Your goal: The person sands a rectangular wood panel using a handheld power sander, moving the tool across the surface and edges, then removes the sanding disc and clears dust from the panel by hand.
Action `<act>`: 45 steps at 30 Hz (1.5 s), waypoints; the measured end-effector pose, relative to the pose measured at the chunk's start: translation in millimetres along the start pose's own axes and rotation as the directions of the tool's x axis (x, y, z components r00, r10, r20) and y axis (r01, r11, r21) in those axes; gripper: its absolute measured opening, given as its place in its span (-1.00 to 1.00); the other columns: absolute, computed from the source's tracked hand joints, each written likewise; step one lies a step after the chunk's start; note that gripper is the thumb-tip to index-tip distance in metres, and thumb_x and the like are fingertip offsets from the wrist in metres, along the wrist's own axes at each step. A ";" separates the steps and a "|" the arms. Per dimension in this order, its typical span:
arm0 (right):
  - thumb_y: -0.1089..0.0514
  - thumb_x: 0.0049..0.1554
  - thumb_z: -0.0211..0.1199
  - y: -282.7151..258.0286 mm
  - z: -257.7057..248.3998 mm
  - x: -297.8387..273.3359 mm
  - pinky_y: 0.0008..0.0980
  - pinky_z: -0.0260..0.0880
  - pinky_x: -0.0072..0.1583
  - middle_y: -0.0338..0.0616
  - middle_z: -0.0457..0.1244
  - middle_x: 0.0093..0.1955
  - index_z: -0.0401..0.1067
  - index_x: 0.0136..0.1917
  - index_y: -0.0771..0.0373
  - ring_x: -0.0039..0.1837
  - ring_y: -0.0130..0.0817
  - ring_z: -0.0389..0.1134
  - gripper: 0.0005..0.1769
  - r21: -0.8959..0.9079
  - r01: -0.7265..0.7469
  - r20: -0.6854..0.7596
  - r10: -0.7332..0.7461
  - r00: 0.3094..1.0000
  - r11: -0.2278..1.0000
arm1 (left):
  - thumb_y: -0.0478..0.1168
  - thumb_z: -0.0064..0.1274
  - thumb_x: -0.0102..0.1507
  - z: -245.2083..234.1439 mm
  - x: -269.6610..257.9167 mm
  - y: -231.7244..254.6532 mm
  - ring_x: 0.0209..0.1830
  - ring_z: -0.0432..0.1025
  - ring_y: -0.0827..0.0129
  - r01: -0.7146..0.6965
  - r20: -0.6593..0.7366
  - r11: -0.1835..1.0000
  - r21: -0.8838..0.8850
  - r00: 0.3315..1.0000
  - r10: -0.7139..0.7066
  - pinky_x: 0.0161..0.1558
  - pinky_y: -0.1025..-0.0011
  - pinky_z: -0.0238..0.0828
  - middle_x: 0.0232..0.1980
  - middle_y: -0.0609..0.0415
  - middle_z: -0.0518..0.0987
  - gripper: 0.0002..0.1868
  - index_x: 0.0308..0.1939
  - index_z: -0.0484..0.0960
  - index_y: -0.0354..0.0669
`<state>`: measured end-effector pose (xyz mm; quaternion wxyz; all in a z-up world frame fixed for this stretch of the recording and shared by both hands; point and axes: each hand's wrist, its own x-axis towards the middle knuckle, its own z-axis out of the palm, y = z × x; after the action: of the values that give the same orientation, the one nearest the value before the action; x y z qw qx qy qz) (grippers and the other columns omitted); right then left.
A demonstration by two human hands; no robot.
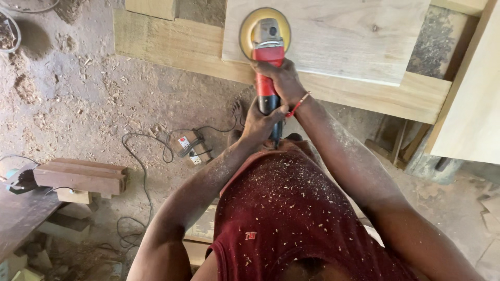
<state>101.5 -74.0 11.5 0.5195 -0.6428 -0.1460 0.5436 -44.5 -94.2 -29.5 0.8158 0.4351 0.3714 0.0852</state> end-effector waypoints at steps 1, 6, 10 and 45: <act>-0.04 0.08 0.42 1.2 7.5 3.9 -0.35 0.53 -0.22 -0.11 0.34 -0.21 0.46 0.05 0.36 -0.27 -0.35 0.40 -0.55 -0.021 0.013 0.039 -0.012 0.999 1.000 | 0.15 0.34 0.12 -7.2 -2.1 3.5 -0.24 0.51 0.42 -0.002 -0.027 1.000 -0.017 1.000 0.002 -0.18 0.36 0.64 -0.17 0.03 0.54 -0.26 0.12 0.36 -0.24; -0.06 0.07 0.42 -1.0 14.3 2.9 -0.37 0.51 -0.24 -0.14 0.33 -0.24 0.45 0.05 0.30 -0.29 -0.37 0.39 -0.55 -0.055 -0.026 0.006 0.026 1.000 0.998 | 0.16 0.32 0.13 -11.9 -4.8 10.7 -0.30 0.52 0.39 0.010 -0.010 0.999 -0.052 1.000 -0.011 -0.24 0.34 0.65 -0.23 0.04 0.53 -0.25 0.12 0.33 -0.27; -0.06 0.10 0.40 -7.9 -10.2 -20.7 -0.38 0.51 -0.22 -0.13 0.32 -0.26 0.44 0.03 0.28 -0.29 -0.36 0.39 -0.59 -0.020 -0.016 -0.050 0.015 0.999 1.000 | 0.15 0.31 0.13 15.1 -1.7 7.3 -0.27 0.50 0.42 -0.052 0.047 0.997 0.050 0.998 0.050 -0.21 0.35 0.67 -0.18 0.05 0.51 -0.24 0.15 0.30 -0.25; 0.00 0.11 0.38 -9.8 -13.7 -39.3 -0.37 0.48 -0.22 -0.14 0.32 -0.25 0.47 0.02 0.31 -0.28 -0.35 0.38 -0.65 -0.033 -0.041 -0.117 0.037 0.992 0.999 | 0.22 0.33 0.11 30.3 -5.1 -10.0 -0.17 0.52 0.40 -0.096 0.068 0.995 0.031 0.993 0.094 -0.11 0.36 0.66 -0.14 0.03 0.51 -0.18 0.14 0.32 -0.28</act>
<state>102.5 -106.5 39.3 0.5051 -0.6852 -0.1126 0.5125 -29.4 -122.2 -24.1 0.8152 0.4687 0.3242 0.1029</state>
